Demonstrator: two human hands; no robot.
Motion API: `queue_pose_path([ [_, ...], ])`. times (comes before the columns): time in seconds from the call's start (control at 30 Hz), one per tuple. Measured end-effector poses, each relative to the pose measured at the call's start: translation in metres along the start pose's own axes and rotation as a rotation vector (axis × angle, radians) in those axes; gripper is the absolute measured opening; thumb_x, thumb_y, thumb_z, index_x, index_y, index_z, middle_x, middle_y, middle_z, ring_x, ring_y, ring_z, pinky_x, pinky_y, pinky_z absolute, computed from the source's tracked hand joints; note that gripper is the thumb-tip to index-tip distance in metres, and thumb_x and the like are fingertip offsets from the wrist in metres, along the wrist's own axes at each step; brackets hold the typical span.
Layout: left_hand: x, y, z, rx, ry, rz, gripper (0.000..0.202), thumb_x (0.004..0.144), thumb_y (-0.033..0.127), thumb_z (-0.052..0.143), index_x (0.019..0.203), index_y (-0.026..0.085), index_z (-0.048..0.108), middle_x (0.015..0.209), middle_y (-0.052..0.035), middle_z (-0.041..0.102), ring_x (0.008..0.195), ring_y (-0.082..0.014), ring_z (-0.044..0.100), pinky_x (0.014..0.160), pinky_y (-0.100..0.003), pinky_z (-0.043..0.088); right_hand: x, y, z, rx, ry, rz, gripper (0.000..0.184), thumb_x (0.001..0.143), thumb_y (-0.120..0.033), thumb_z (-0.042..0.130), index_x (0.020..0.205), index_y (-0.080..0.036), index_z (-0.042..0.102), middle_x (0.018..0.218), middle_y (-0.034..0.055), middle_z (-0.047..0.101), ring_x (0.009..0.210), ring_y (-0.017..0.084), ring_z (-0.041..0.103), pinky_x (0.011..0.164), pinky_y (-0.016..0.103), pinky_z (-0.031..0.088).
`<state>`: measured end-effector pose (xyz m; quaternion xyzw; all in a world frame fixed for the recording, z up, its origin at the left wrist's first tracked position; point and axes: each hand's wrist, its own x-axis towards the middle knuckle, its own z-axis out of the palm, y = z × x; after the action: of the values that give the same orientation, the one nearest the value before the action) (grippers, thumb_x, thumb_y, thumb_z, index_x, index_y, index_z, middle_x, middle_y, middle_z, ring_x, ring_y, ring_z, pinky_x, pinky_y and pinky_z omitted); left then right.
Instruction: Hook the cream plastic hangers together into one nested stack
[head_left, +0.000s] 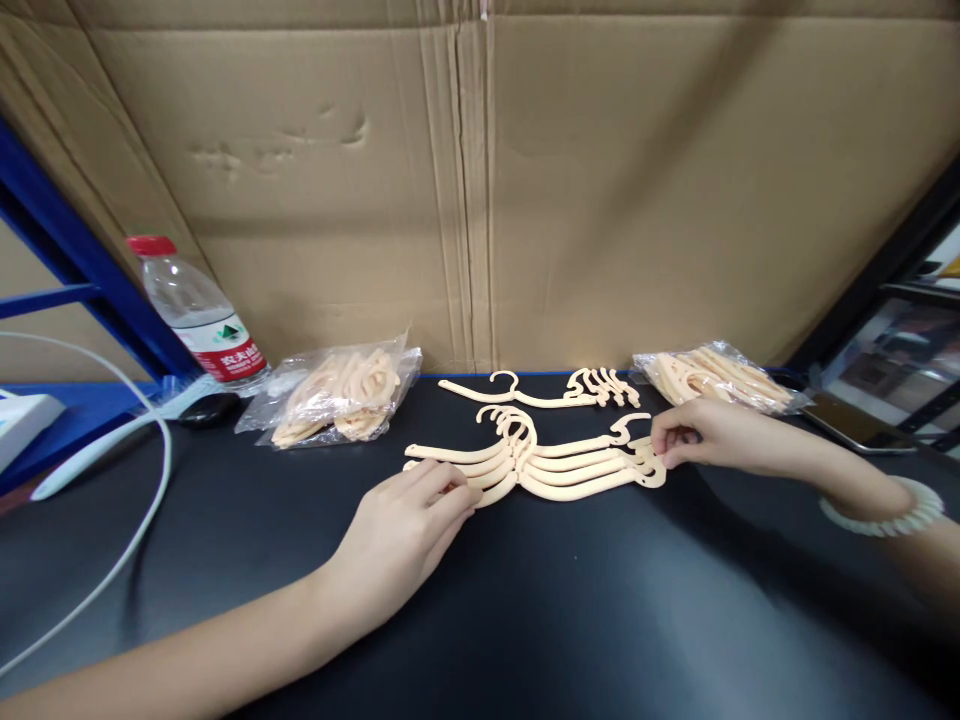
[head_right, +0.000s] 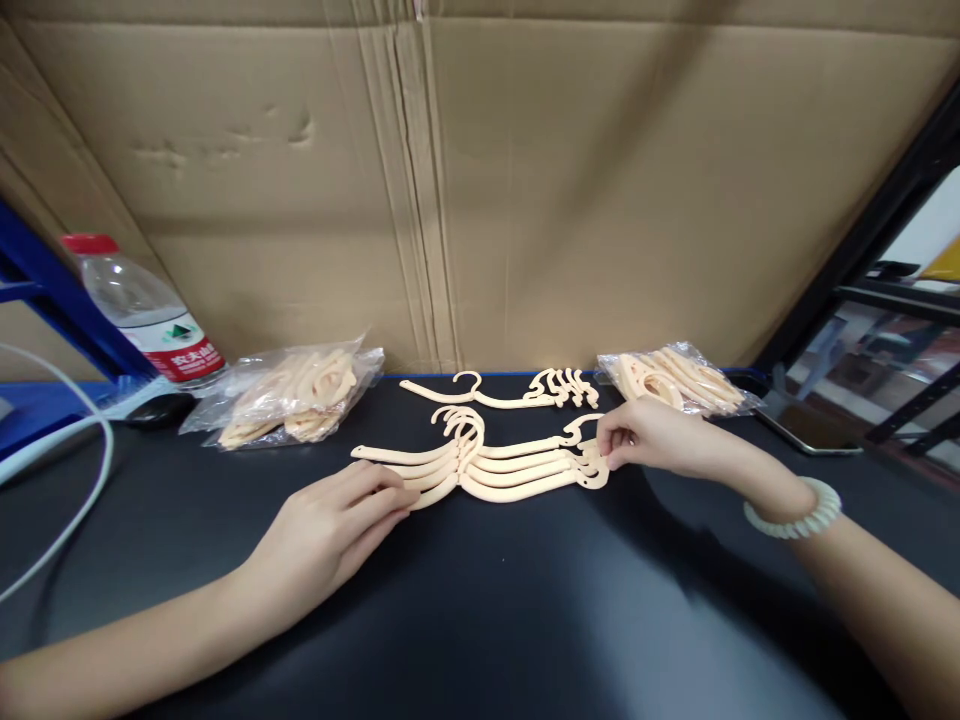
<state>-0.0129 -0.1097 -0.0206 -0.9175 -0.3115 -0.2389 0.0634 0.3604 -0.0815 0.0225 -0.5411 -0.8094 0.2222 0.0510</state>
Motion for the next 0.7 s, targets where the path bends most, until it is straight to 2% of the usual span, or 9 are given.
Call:
queue_pose_path([
  [0.23, 0.002, -0.008, 0.002, 0.108, 0.050, 0.044, 0.027, 0.091, 0.008, 0.046, 0.106, 0.021, 0.065, 0.089, -0.0038, 0.065, 0.081, -0.0208, 0.061, 0.069, -0.033, 0.047, 0.007, 0.006, 0.008, -0.096, 0.167, -0.093, 0.006, 0.074, -0.019, 0.055, 0.071, -0.018, 0.060, 0.080, 0.0077, 0.064, 0.073, 0.022, 0.061, 0.065, 0.031, 0.046],
  [0.43, 0.001, -0.010, 0.002, 0.131, 0.081, 0.043, 0.022, 0.091, 0.009, 0.047, 0.100, 0.018, 0.064, 0.098, -0.0062, 0.067, 0.087, -0.0217, 0.062, 0.071, -0.034, 0.047, 0.007, 0.013, 0.012, -0.195, 0.202, -0.127, 0.011, 0.076, -0.013, 0.050, 0.073, -0.017, 0.059, 0.073, 0.0059, 0.063, 0.066, 0.020, 0.057, 0.060, 0.031, 0.044],
  [0.53, 0.000, -0.009, 0.003, 0.113, 0.099, 0.054, 0.021, 0.091, 0.008, 0.046, 0.098, 0.018, 0.063, 0.096, -0.0057, 0.067, 0.085, -0.0203, 0.062, 0.071, -0.032, 0.047, 0.006, 0.005, 0.011, -0.208, 0.231, -0.172, 0.015, 0.081, -0.015, 0.047, 0.078, -0.018, 0.061, 0.074, 0.0061, 0.063, 0.066, 0.021, 0.058, 0.060, 0.032, 0.045],
  [0.6, 0.000, -0.009, 0.003, 0.102, 0.109, 0.065, 0.020, 0.091, 0.008, 0.047, 0.097, 0.018, 0.063, 0.097, -0.0063, 0.066, 0.085, -0.0205, 0.062, 0.071, -0.033, 0.047, 0.004, -0.009, 0.010, -0.223, 0.360, -0.221, 0.017, 0.086, -0.018, 0.046, 0.086, -0.019, 0.063, 0.080, 0.0072, 0.064, 0.071, 0.023, 0.060, 0.062, 0.035, 0.046],
  [0.7, 0.001, -0.008, 0.002, 0.064, 0.125, 0.089, 0.018, 0.091, 0.007, 0.048, 0.097, 0.017, 0.062, 0.097, -0.0066, 0.066, 0.086, -0.0206, 0.061, 0.073, -0.033, 0.047, -0.014, -0.038, 0.014, -0.182, 0.743, -0.346, 0.021, 0.090, -0.020, 0.052, 0.108, -0.024, 0.061, 0.100, 0.0092, 0.064, 0.091, 0.028, 0.061, 0.079, 0.043, 0.048],
])
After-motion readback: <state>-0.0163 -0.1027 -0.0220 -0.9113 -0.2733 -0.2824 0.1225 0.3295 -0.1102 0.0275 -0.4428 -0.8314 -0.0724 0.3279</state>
